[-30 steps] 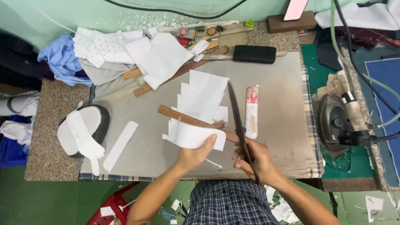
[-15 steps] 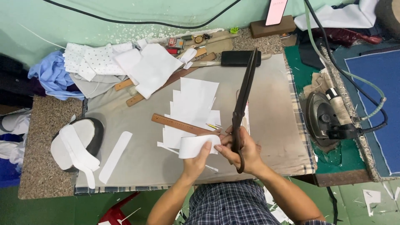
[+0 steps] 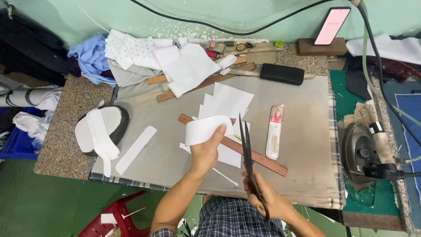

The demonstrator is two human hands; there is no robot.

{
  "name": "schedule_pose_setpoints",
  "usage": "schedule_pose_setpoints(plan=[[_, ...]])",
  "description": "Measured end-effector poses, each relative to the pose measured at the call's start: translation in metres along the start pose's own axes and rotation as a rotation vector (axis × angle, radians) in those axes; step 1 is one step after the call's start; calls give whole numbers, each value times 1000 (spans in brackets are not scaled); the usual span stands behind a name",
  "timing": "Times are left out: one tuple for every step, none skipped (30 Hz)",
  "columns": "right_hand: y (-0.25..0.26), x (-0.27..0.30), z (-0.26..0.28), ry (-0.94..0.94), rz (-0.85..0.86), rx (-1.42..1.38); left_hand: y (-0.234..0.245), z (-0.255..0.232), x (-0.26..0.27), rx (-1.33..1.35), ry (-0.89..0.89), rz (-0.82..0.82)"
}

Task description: The person irons a stack of white paper pieces on a work table. Then, using a ruler and pencil, they draw straight lines on the paper. Finally, they use scissors to cut the paper along the marked lines.

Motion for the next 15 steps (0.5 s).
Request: schedule_pose_setpoints(plan=[[-2, 1, -4, -1, 7, -1, 4, 6, 0, -1, -2, -7], [-5, 3, -11, -89, 51, -88, 9, 12, 0, -9, 18, -62], [-9, 6, -17, -178, 94, -175, 15, 19, 0, -18, 37, -118], [-10, 5, -14, -180, 97, -175, 13, 17, 0, -17, 38, -122], [-12, 3, -8, -128, 105, -154, 10, 15, -1, 17, 25, -98], [-13, 2, -2, -75, 113, -134, 7, 13, -1, 52, 12, -75], [-14, 2, -2, -77, 116, -134, 5, 9, -2, 52, 13, -79], [-14, 2, -3, -104, 95, -113, 1, 4, -3, 39, 6, -36], [-14, 2, -4, -130, 74, -91, -2, -1, -4, 25, -1, 7], [-15, 2, -4, -132, 76, -92, -3, -1, -4, 25, 0, 4], [-15, 2, -8, -226, 47, -193, -4, -1, -4, 85, -5, 3], [-15, 3, -11, -320, 16, -293, -5, -2, -4, 146, -9, 4], [-15, 4, -14, -322, 17, -293, -5, -3, -4, 147, -8, 2], [-14, 5, -13, -236, 22, -130, -6, -3, -5, 133, 16, 12], [-13, 5, -13, -149, 26, 33, -7, -3, -5, 119, 41, 22]])
Point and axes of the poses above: each hand's wrist, its own x-axis away from the middle knuckle, its own y-axis out of the back of the hand, z = x × y, the point moved 4 cm from there along -x, towards the middle knuckle, and after that the axes turned 1 degree about z, right-handed, at the moved point
